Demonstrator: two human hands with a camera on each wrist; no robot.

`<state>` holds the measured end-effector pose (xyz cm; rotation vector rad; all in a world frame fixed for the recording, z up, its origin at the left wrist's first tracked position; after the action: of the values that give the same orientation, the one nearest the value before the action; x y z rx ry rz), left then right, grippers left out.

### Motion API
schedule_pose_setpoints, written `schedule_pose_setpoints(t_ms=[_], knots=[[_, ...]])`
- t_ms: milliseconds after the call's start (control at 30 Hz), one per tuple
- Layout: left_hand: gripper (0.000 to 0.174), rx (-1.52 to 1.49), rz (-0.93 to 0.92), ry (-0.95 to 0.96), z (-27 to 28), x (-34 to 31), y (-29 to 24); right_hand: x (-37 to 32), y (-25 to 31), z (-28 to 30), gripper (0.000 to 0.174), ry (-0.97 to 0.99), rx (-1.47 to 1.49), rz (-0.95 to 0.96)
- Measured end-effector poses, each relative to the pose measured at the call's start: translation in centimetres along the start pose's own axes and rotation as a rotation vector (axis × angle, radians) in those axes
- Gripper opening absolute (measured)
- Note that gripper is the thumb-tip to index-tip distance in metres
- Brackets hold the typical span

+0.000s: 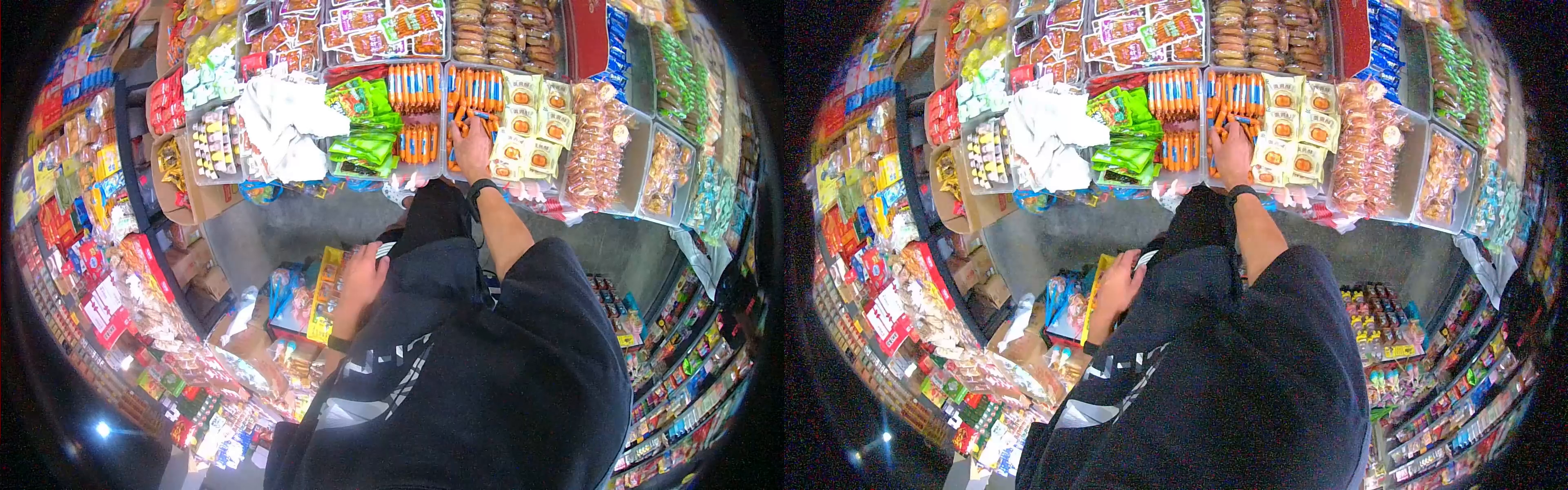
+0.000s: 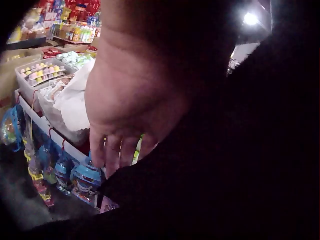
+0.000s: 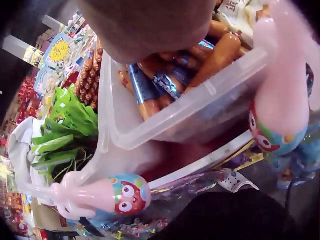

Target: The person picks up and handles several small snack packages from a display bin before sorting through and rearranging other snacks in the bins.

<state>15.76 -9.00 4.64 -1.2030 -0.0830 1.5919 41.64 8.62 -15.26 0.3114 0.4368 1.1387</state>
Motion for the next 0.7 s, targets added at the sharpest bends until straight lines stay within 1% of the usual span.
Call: schedule_pose_setpoints(t_ms=[33,67,100,133,200,267,333,400,433,467,533,600,633,667,700], knots=[[0.035,-0.003,0.010,-0.001,0.0,0.1,-0.5,0.1,-0.1,0.0,0.034,0.005,0.007,-0.036],[0.035,-0.015,-0.021,-0.024,0.1,0.4,-1.1,0.3,0.0,0.0,0.032,0.008,0.015,-0.071],[0.035,-0.026,-0.055,-0.049,0.2,0.9,-1.3,0.4,-0.2,-0.2,0.030,-0.014,0.012,-0.060],[0.035,-0.028,-0.051,-0.054,0.3,1.3,-1.5,0.6,-0.3,-0.4,0.030,-0.011,0.013,-0.054],[0.034,-0.010,-0.080,-0.063,0.6,2.1,-2.2,0.8,-0.3,-0.3,0.028,-0.101,0.050,-0.020],[0.034,0.006,-0.094,-0.072,1.3,2.9,-2.9,0.9,-0.3,0.0,0.028,-0.093,0.012,-0.016],[0.033,0.014,-0.101,-0.084,1.9,3.6,-3.8,1.0,0.2,1.0,0.029,-0.172,0.039,0.007],[0.032,-0.005,-0.124,-0.118,2.7,4.6,-4.3,1.4,0.7,1.7,0.029,-0.133,0.025,0.033],[0.031,0.003,-0.164,-0.139,3.0,5.1,-4.5,1.7,0.9,1.8,0.028,-0.173,0.042,0.059],[0.031,-0.002,-0.151,-0.144,3.3,5.5,-4.7,1.9,1.2,1.9,0.026,-0.213,0.061,0.084],[0.033,-0.010,-0.163,-0.166,4.0,6.4,-5.1,2.4,1.8,2.3,0.024,-0.191,0.090,0.060],[0.033,0.003,-0.175,-0.176,4.6,7.1,-5.7,3.2,2.5,2.8,0.023,-0.316,0.200,0.048],[0.033,-0.003,-0.194,-0.195,5.0,7.4,-6.1,3.4,3.0,3.5,0.023,-0.277,0.204,-0.030],[0.034,-0.009,-0.214,-0.217,5.3,7.7,-6.5,3.9,3.6,4.4,0.023,-0.274,0.202,-0.025],[0.035,-0.037,-0.217,-0.219,5.5,8.0,-6.5,4.3,3.8,4.8,0.023,-0.255,0.295,-0.027]])
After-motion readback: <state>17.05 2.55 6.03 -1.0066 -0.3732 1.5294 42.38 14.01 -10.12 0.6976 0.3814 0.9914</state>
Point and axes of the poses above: each hand's wrist, its own x-axis towards the middle knuckle, its own z-axis out of the back of the hand, y = z × x, the point moved 1 cm from there along x, towards the middle knuckle, and after that the axes turned 15 degrees about -x, right-handed, at the moved point
